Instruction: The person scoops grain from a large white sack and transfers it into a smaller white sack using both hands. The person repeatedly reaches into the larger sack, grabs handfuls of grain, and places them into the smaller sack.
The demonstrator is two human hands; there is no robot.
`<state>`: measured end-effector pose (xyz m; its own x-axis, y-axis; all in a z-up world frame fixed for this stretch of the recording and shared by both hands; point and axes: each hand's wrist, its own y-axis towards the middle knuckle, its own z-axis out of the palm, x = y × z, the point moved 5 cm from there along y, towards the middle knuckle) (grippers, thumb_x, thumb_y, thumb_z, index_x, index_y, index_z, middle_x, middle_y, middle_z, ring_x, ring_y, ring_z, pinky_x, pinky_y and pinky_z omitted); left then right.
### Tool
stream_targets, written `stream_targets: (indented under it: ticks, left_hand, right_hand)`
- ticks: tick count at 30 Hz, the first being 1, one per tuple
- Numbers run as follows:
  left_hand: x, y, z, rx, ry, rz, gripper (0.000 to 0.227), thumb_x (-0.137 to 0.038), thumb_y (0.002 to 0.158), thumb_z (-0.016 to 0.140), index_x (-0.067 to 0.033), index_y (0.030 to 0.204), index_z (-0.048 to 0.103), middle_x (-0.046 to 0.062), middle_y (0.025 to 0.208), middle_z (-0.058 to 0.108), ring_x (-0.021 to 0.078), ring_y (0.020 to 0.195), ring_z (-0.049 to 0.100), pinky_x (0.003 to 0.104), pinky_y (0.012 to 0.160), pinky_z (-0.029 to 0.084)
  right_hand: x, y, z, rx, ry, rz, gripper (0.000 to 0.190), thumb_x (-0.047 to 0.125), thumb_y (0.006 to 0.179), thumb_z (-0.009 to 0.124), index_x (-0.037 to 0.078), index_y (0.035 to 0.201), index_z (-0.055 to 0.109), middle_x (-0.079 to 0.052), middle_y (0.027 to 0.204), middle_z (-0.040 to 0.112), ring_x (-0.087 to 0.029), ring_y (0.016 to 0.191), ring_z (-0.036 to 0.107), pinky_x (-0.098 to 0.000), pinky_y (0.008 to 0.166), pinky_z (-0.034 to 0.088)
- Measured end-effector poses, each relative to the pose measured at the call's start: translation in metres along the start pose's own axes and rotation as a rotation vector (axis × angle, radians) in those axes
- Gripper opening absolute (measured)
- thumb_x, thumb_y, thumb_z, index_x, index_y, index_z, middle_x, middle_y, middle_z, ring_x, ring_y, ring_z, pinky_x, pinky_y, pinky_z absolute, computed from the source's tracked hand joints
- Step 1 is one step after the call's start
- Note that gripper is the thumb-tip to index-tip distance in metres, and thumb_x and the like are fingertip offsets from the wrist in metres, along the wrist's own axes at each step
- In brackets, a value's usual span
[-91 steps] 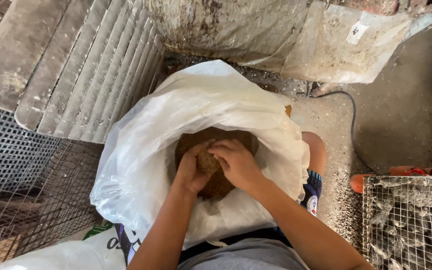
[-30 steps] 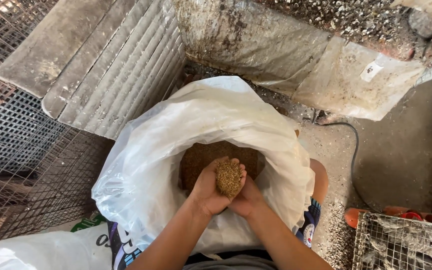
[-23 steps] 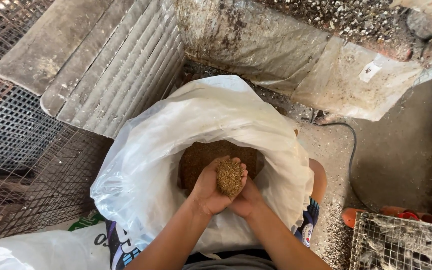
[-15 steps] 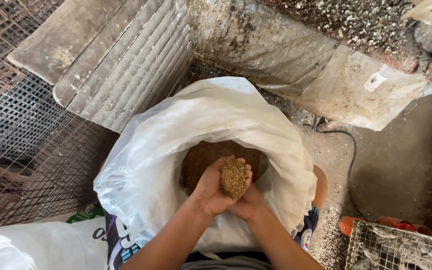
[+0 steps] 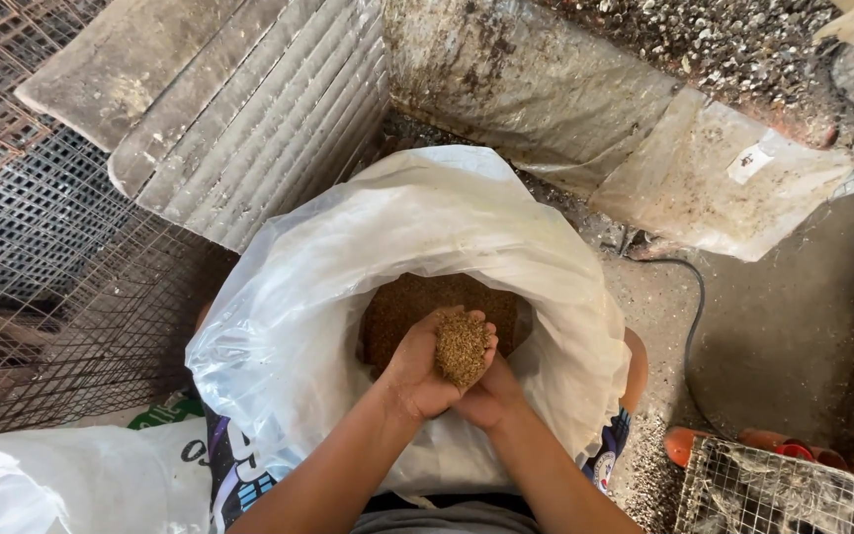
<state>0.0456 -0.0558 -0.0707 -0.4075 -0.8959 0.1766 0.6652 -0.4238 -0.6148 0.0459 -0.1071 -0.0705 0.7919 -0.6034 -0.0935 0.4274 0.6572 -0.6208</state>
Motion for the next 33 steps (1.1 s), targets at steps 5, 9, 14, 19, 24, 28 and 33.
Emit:
stream_targets:
  ticks: [5, 9, 14, 19, 24, 28, 33]
  left_hand:
    - [0.002, -0.002, -0.006, 0.009, 0.003, -0.038, 0.031, -0.030, 0.101, 0.063, -0.0019, 0.106, 0.075, 0.020, 0.100, 0.074, 0.0328, 0.092, 0.075, 0.043, 0.084, 0.065]
    - [-0.004, -0.034, 0.002, 0.010, 0.031, -0.004, 0.029, -0.030, 0.097, 0.068, -0.0021, 0.100, 0.075, 0.020, 0.091, 0.074, 0.0340, 0.082, 0.075, 0.042, 0.077, 0.066]
    - [-0.021, -0.084, -0.013, 0.056, -0.049, 0.068, 0.028, -0.031, 0.097, 0.070, -0.0037, 0.094, 0.077, 0.020, 0.090, 0.075, 0.0359, 0.078, 0.076, 0.045, 0.075, 0.067]
    - [-0.051, -0.176, -0.046, 0.129, -0.096, 0.227, 0.027, -0.032, 0.098, 0.065, -0.0071, 0.094, 0.074, 0.016, 0.090, 0.074, 0.0294, 0.076, 0.074, 0.038, 0.070, 0.064]
    - [-0.075, -0.297, -0.091, 0.140, -0.161, 0.550, 0.024, -0.030, 0.098, 0.058, -0.0093, 0.095, 0.070, 0.010, 0.089, 0.067, 0.0214, 0.071, 0.066, 0.029, 0.062, 0.058]
    - [-0.085, -0.385, -0.154, 0.108, -0.324, 0.876, 0.022, -0.027, 0.101, 0.056, -0.0109, 0.092, 0.067, 0.008, 0.086, 0.064, 0.0200, 0.069, 0.062, 0.027, 0.060, 0.054]
    - [-0.095, -0.430, -0.282, -0.046, -0.545, 1.213, 0.021, -0.025, 0.104, 0.053, -0.0086, 0.095, 0.065, 0.011, 0.091, 0.066, 0.0212, 0.075, 0.063, 0.027, 0.065, 0.057]
  right_hand:
    - [-0.003, -0.002, 0.000, 0.026, 0.018, 0.051, 0.021, 0.025, 0.095, 0.069, 0.010, 0.106, 0.079, 0.002, 0.076, 0.073, -0.011, 0.061, 0.070, -0.0294, 0.053, 0.063]
    - [-0.010, 0.000, 0.005, 0.032, -0.008, 0.123, 0.021, 0.025, 0.095, 0.069, 0.010, 0.106, 0.079, 0.002, 0.075, 0.073, -0.010, 0.059, 0.070, -0.0293, 0.051, 0.064]
    - [0.013, 0.026, -0.032, -0.249, -0.450, 0.096, 0.018, 0.029, 0.091, 0.076, 0.013, 0.100, 0.080, 0.004, 0.065, 0.064, -0.015, 0.052, 0.065, -0.0346, 0.053, 0.064]
    - [0.036, 0.043, -0.064, -0.358, -0.310, 0.006, 0.014, 0.015, 0.093, 0.070, 0.010, 0.105, 0.073, -0.002, 0.101, 0.076, -0.017, 0.096, 0.073, -0.0329, 0.088, 0.061]
    - [0.047, 0.053, -0.073, -0.338, -0.431, 0.015, 0.014, 0.015, 0.096, 0.067, 0.010, 0.108, 0.073, 0.000, 0.102, 0.076, -0.014, 0.096, 0.071, -0.0271, 0.088, 0.059]
    - [0.057, 0.060, -0.077, -0.347, -0.470, 0.001, 0.014, 0.015, 0.098, 0.063, 0.013, 0.107, 0.073, 0.001, 0.105, 0.077, -0.013, 0.098, 0.072, -0.0272, 0.089, 0.058]
    - [0.067, 0.070, -0.072, -0.383, -0.581, -0.014, 0.016, 0.017, 0.098, 0.063, 0.017, 0.110, 0.075, 0.004, 0.110, 0.078, -0.010, 0.104, 0.072, -0.0256, 0.091, 0.058]
